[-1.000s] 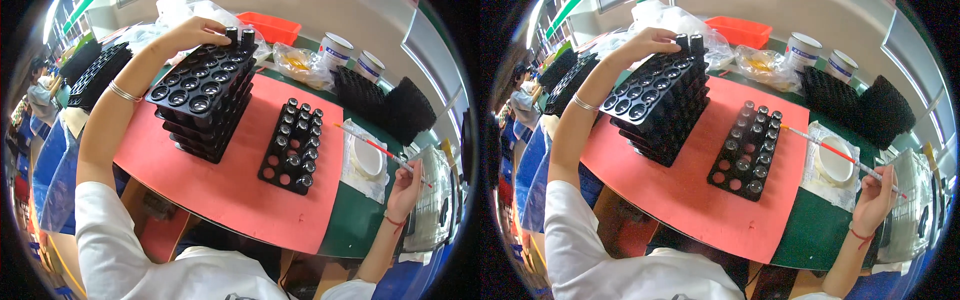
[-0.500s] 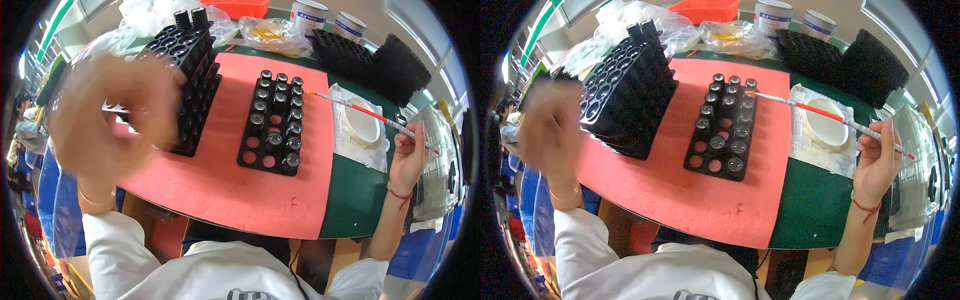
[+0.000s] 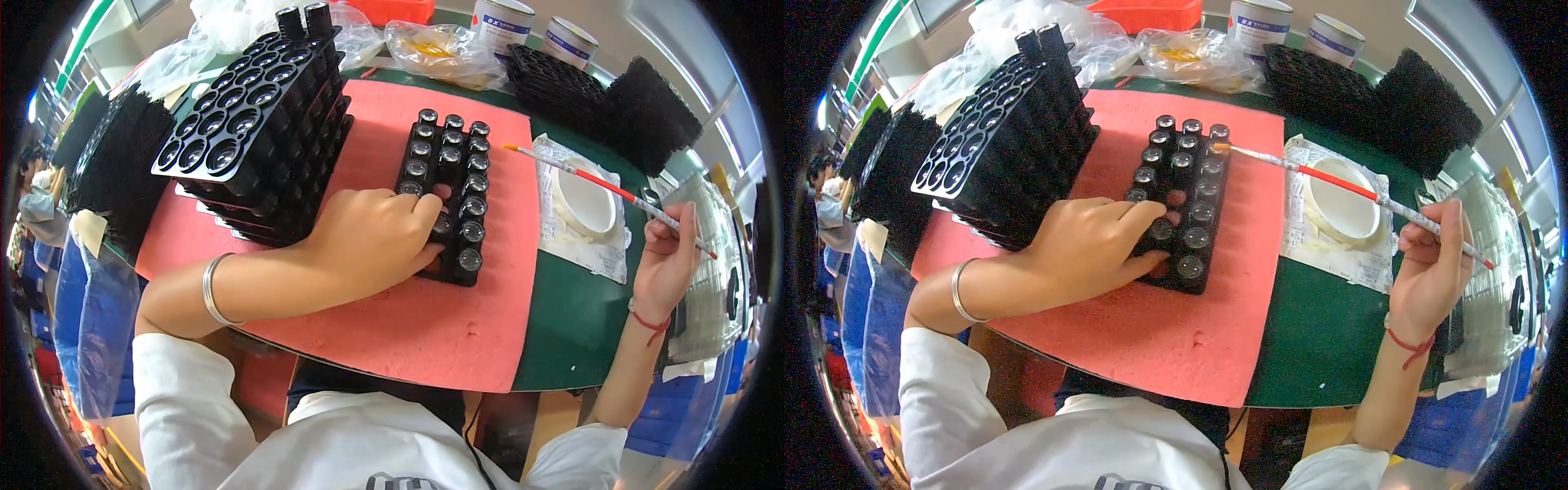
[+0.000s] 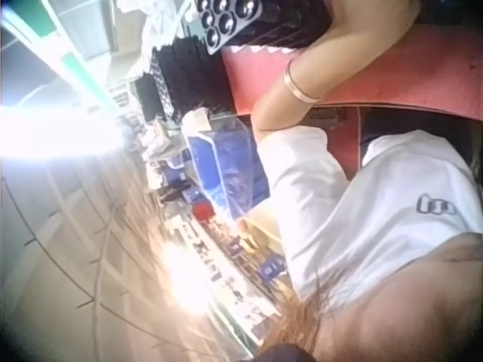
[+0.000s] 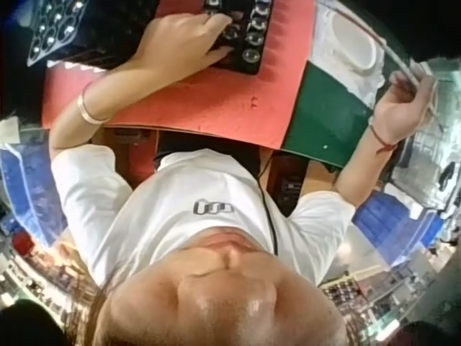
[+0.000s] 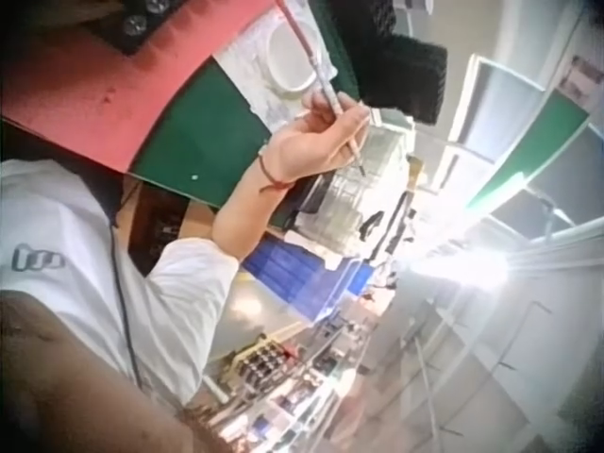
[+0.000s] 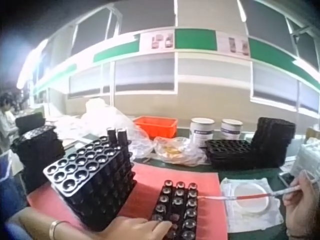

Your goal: Apply glue or sealant to the rims of small cylindrical components and arrange them into trays.

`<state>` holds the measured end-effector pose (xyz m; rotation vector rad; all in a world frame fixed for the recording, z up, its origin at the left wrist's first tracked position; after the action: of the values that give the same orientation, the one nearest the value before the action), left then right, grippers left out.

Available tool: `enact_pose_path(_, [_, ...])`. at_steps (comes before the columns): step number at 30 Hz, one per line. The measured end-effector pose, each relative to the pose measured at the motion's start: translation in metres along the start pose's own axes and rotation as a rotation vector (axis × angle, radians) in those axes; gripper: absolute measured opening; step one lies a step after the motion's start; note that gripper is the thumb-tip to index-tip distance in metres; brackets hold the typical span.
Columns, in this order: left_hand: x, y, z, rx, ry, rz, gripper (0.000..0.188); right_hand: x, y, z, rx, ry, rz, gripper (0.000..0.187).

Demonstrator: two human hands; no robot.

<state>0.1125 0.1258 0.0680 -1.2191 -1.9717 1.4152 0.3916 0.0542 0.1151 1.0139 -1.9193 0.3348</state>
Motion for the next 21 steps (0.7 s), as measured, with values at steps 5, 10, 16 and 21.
enact_pose_path(5, [-0.002,-0.007,-0.002,-0.058,0.053,0.110,0.031,0.000,-0.002,-0.001,-0.007,-0.013,-0.014,0.024])
enact_pose_path(10, [0.004,-0.022,-0.002,-0.164,0.020,0.688,0.034,-0.004,-0.005,-0.002,-0.029,-0.010,-0.009,0.023])
enact_pose_path(16, [0.002,-0.028,0.007,-0.196,0.096,0.850,0.033,-0.010,-0.009,-0.003,-0.033,0.010,0.013,0.023])
enact_pose_path(21, [0.012,-0.012,0.009,-0.158,-0.011,1.071,0.031,-0.014,-0.006,-0.002,-0.025,0.028,-0.009,0.023])
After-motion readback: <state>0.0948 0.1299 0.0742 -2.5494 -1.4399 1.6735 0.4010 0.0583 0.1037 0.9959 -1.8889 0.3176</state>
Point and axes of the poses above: each hand's wrist, its own z-axis away from the middle knuckle, its own y-axis out of the palm, x = y × z, the point moved 9 cm from there along -z, towards the middle knuckle, and after that the axes turned 6 degrees about z, right-handed, at the moved point
